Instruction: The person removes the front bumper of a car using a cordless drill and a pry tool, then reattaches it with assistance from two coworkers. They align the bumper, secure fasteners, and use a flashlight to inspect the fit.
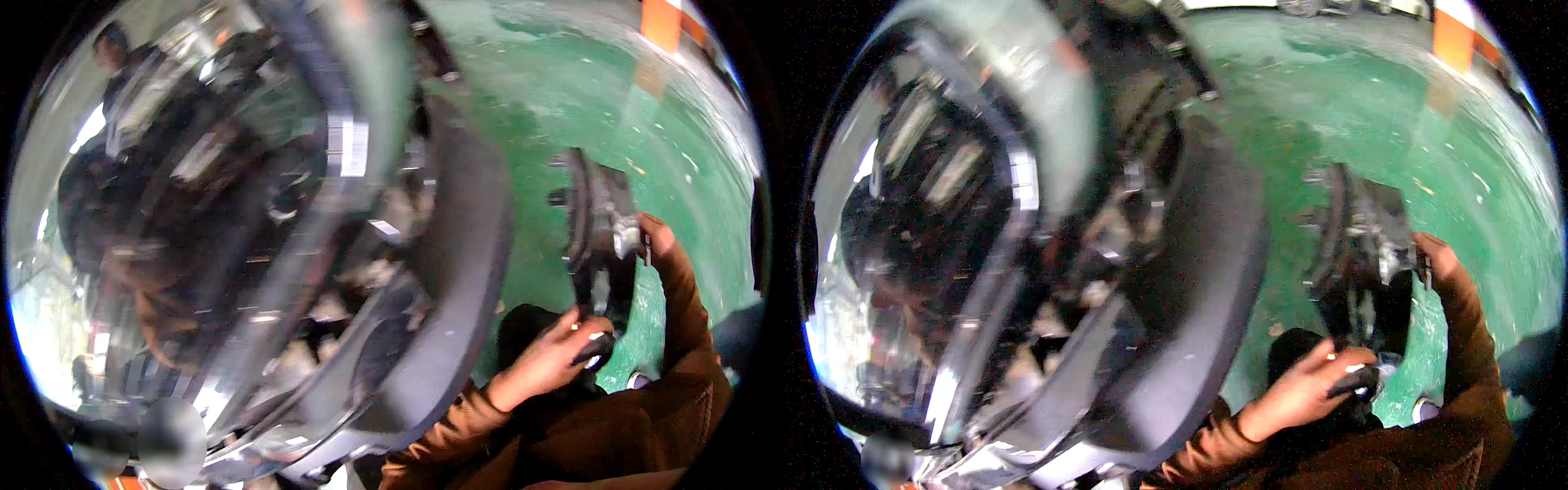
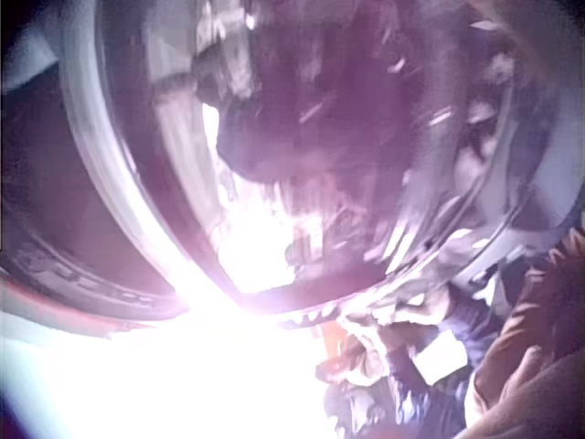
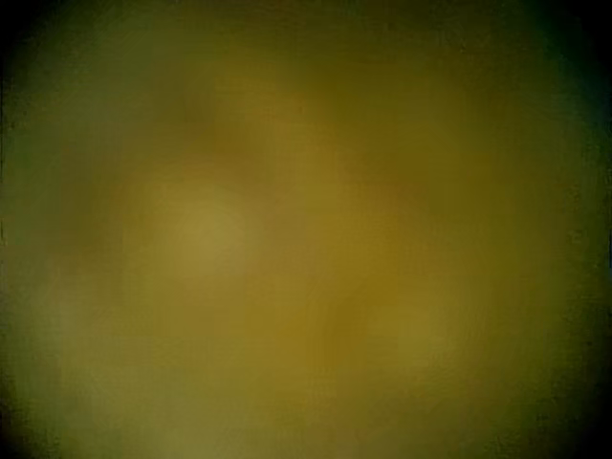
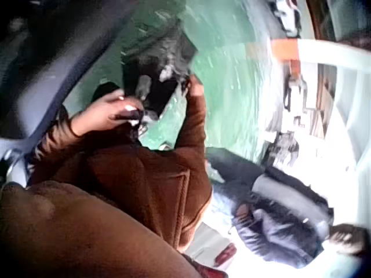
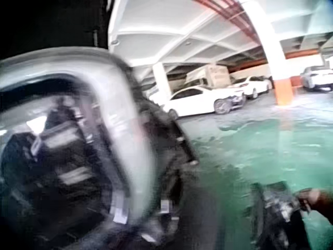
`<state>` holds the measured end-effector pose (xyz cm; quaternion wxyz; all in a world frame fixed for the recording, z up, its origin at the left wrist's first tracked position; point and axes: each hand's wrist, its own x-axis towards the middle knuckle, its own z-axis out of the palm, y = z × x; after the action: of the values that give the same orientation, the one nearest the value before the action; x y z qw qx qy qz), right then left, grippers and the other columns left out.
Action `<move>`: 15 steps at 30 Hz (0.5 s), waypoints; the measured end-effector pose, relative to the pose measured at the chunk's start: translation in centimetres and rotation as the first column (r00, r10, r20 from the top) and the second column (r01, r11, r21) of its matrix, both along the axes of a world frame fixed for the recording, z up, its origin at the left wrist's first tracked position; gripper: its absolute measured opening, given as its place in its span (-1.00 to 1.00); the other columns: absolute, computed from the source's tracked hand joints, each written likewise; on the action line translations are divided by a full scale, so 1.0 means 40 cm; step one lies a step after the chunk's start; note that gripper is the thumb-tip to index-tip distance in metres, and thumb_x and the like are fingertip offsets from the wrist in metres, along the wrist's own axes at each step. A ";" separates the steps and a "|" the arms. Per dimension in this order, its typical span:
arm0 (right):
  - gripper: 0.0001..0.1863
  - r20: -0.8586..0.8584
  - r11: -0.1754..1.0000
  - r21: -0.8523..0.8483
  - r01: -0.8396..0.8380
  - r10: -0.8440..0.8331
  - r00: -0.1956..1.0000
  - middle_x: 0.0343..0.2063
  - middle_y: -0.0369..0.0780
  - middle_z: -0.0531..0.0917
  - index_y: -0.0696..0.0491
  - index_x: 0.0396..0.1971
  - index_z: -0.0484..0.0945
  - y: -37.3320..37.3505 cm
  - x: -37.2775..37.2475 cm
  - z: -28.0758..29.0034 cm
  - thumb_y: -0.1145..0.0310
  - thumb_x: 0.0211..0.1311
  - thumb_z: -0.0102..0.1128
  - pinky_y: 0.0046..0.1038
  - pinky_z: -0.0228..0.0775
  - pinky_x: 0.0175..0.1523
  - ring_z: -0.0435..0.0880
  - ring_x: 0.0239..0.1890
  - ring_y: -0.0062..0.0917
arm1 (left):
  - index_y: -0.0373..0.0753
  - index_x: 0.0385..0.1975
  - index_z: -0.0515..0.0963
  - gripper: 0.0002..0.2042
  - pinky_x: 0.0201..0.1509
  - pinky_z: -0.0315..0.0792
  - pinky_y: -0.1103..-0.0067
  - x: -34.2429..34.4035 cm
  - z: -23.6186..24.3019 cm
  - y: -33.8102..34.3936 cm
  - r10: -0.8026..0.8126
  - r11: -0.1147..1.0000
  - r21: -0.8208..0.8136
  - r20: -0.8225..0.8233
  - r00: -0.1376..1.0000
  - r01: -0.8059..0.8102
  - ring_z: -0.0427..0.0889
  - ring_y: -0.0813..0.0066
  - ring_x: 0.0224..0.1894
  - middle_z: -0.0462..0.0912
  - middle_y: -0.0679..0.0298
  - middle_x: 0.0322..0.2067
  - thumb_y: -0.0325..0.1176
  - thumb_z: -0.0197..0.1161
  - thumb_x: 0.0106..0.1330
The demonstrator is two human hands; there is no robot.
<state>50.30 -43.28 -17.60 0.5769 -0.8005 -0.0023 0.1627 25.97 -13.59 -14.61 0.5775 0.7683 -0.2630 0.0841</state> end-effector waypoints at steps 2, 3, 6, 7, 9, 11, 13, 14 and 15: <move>-0.71 -0.162 0.927 0.359 0.108 -0.052 0.985 -0.35 -0.28 0.72 0.09 -0.14 0.66 -0.008 0.001 0.027 0.19 0.47 0.08 -0.47 0.54 -0.23 0.68 -0.36 -0.55 | -0.08 0.22 0.44 -0.45 0.15 0.48 0.22 -0.021 0.057 -0.023 -0.029 0.996 -0.086 -0.086 0.996 0.021 0.53 -0.16 0.10 0.44 -0.04 0.13 -0.55 0.37 0.20; -0.73 -0.041 0.966 0.258 -0.025 0.037 0.998 -0.35 -0.27 0.72 0.07 -0.17 0.66 -0.023 -0.001 0.036 0.21 0.46 0.07 -0.45 0.55 -0.26 0.69 -0.37 -0.53 | -0.09 0.20 0.44 -0.47 0.14 0.48 0.22 -0.035 0.087 -0.041 0.023 0.998 -0.050 -0.039 0.999 -0.024 0.53 -0.17 0.09 0.43 -0.06 0.10 -0.54 0.36 0.21; -0.72 -0.221 0.948 0.319 -0.023 0.097 0.970 -0.34 -0.24 0.73 0.05 -0.18 0.66 -0.061 0.038 0.051 0.21 0.43 0.03 -0.37 0.52 -0.36 0.70 -0.41 -0.49 | -0.21 -0.01 0.41 -0.67 0.07 0.45 0.18 -0.060 0.162 -0.053 -0.008 1.000 -0.026 -0.120 0.993 0.005 0.49 -0.20 0.05 0.38 -0.09 -0.04 -0.51 0.28 0.24; -0.68 -0.246 0.950 0.310 0.028 0.051 0.968 -0.25 -0.20 0.71 0.08 -0.10 0.62 -0.069 0.055 0.058 0.16 0.44 0.05 -0.32 0.52 -0.25 0.69 -0.31 -0.43 | -0.21 -0.03 0.41 -0.66 0.06 0.46 0.18 -0.069 0.193 -0.056 0.014 1.000 0.014 -0.116 0.993 -0.012 0.49 -0.19 0.06 0.39 -0.08 -0.05 -0.52 0.28 0.20; -0.55 -0.215 0.897 0.426 -0.119 0.228 0.950 -0.08 -0.12 0.67 0.13 0.07 0.53 -0.064 0.118 0.067 0.05 0.45 0.11 -0.22 0.51 -0.02 0.67 -0.11 -0.31 | -0.20 -0.10 0.42 -0.65 0.03 0.48 0.19 -0.076 0.236 -0.038 0.116 0.986 0.127 -0.060 0.991 -0.108 0.49 -0.13 0.07 0.40 -0.05 -0.07 -0.53 0.28 0.08; -0.37 -0.157 0.766 0.593 -0.250 0.414 0.897 0.10 -0.04 0.63 0.18 0.23 0.44 -0.037 0.172 0.078 -0.06 0.46 0.16 -0.12 0.51 0.20 0.66 0.09 -0.19 | -0.21 -0.14 0.44 -0.66 0.01 0.47 0.16 -0.083 0.277 -0.018 0.264 0.957 0.094 0.099 0.959 -0.273 0.49 -0.11 0.02 0.41 -0.04 -0.07 -0.47 0.29 0.04; -0.48 -0.292 0.866 0.495 -0.072 0.243 0.925 0.04 -0.09 0.66 0.12 0.16 0.51 -0.003 0.190 0.097 0.00 0.47 0.17 -0.13 0.56 0.03 0.66 -0.08 -0.26 | -0.23 -0.17 0.47 -0.69 0.02 0.45 0.16 -0.117 0.327 -0.007 0.374 0.913 0.094 0.198 0.906 -0.397 0.49 -0.09 -0.01 0.42 -0.03 -0.07 -0.41 0.30 0.05; -0.57 -0.309 0.885 0.463 -0.052 0.216 0.926 -0.05 -0.12 0.69 0.10 0.09 0.56 0.008 0.181 0.113 0.05 0.49 0.14 -0.14 0.57 -0.11 0.66 -0.24 -0.29 | -0.23 -0.18 0.49 -0.69 0.03 0.45 0.17 -0.126 0.355 -0.002 0.382 0.905 0.117 0.199 0.903 -0.409 0.50 -0.08 -0.02 0.43 -0.04 -0.06 -0.38 0.31 0.06; -0.60 -0.324 0.918 0.384 -0.100 0.235 0.917 -0.18 -0.16 0.70 0.07 0.01 0.58 0.020 0.165 0.142 0.04 0.49 0.12 -0.18 0.55 -0.22 0.65 -0.32 -0.32 | -0.22 -0.11 0.54 -0.79 0.10 0.46 0.15 -0.162 0.392 -0.003 0.354 0.920 0.154 0.067 0.933 -0.360 0.51 -0.10 0.05 0.44 -0.09 0.01 -0.29 0.16 0.36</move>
<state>56.89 -42.49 -11.93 0.6874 -0.6340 0.0050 0.3542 19.48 -13.72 1.09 0.4821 0.8465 -0.1355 0.1806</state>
